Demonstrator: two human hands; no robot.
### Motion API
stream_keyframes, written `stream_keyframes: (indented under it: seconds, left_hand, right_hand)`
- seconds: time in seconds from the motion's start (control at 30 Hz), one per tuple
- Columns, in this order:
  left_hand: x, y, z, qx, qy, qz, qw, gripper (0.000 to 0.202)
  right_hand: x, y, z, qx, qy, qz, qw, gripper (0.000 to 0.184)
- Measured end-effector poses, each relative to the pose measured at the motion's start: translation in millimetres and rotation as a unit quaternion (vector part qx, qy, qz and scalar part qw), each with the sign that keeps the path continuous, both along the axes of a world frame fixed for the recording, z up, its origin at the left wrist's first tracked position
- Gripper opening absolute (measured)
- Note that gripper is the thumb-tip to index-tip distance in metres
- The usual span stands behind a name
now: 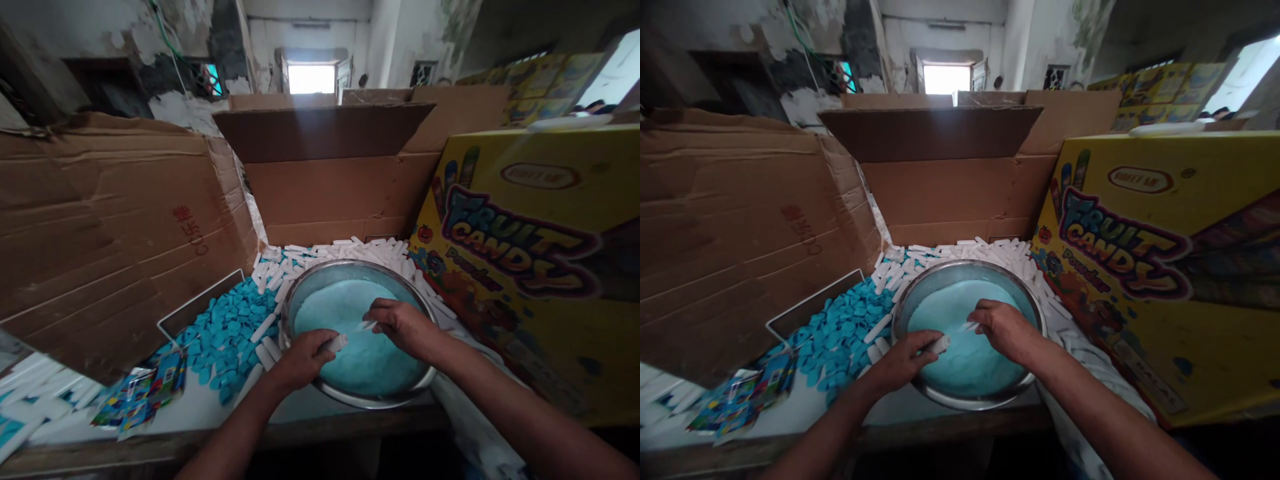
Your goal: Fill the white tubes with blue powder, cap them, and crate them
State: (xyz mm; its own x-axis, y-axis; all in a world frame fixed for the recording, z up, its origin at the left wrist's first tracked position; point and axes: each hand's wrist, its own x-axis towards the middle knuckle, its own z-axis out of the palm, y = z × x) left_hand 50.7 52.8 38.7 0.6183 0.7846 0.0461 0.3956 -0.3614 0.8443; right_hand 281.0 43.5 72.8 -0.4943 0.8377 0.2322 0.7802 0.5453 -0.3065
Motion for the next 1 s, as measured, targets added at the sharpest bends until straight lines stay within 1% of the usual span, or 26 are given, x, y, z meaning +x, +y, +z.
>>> stream_keyframes:
  seconds: [0.1, 0.27, 0.37, 0.47, 0.57, 0.67, 0.77, 0.87, 0.93, 1.0]
  left_hand:
    - [2.7, -0.4, 0.1, 0.007, 0.000, -0.008, 1.000, 0.029]
    - [6.3, -1.0, 0.4, 0.013, 0.003, -0.023, 1.000, 0.017]
    - [8.7, -0.6, -2.1, -0.002, -0.008, -0.029, 1.000, 0.011]
    - [9.9, -0.1, -5.0, -0.023, -0.019, -0.028, 0.999, 0.007]
    - [9.6, -0.1, -6.4, -0.037, -0.015, -0.028, 0.999, 0.005]
    - [8.7, -0.2, -6.7, -0.047, -0.017, -0.026, 0.998, 0.007]
    - [8.3, -0.4, -6.6, -0.040, -0.021, -0.029, 0.999, 0.008]
    - [8.6, -1.2, -6.7, -0.030, -0.014, -0.028, 0.999, 0.008]
    - [8.6, -1.9, -7.6, -0.031, -0.012, -0.026, 0.999, 0.010]
    - [7.9, -2.3, -9.2, -0.037, -0.020, -0.026, 0.999, 0.015]
  right_hand:
    - [-3.9, -0.7, -0.1, 0.021, -0.032, 0.014, 0.999, 0.023]
    - [-12.0, -6.1, 2.2, 0.072, -0.093, 0.024, 0.993, 0.026]
    - [-15.6, -9.7, 6.0, 0.111, -0.129, 0.030, 0.985, 0.025]
    - [-16.8, -10.2, 7.1, 0.118, -0.142, 0.034, 0.982, 0.024]
    - [-16.8, -9.3, 4.6, 0.109, -0.130, 0.032, 0.985, 0.025]
    - [-17.7, -10.4, 2.4, 0.118, -0.119, 0.030, 0.985, 0.024]
    - [-19.2, -12.3, 2.5, 0.124, -0.128, 0.032, 0.983, 0.021]
    - [-19.7, -12.3, 2.6, 0.112, -0.128, 0.036, 0.985, 0.022]
    - [-18.4, -10.8, 0.9, 0.098, -0.104, 0.036, 0.989, 0.024]
    - [-15.2, -8.4, -2.6, 0.072, -0.040, 0.034, 0.996, 0.027]
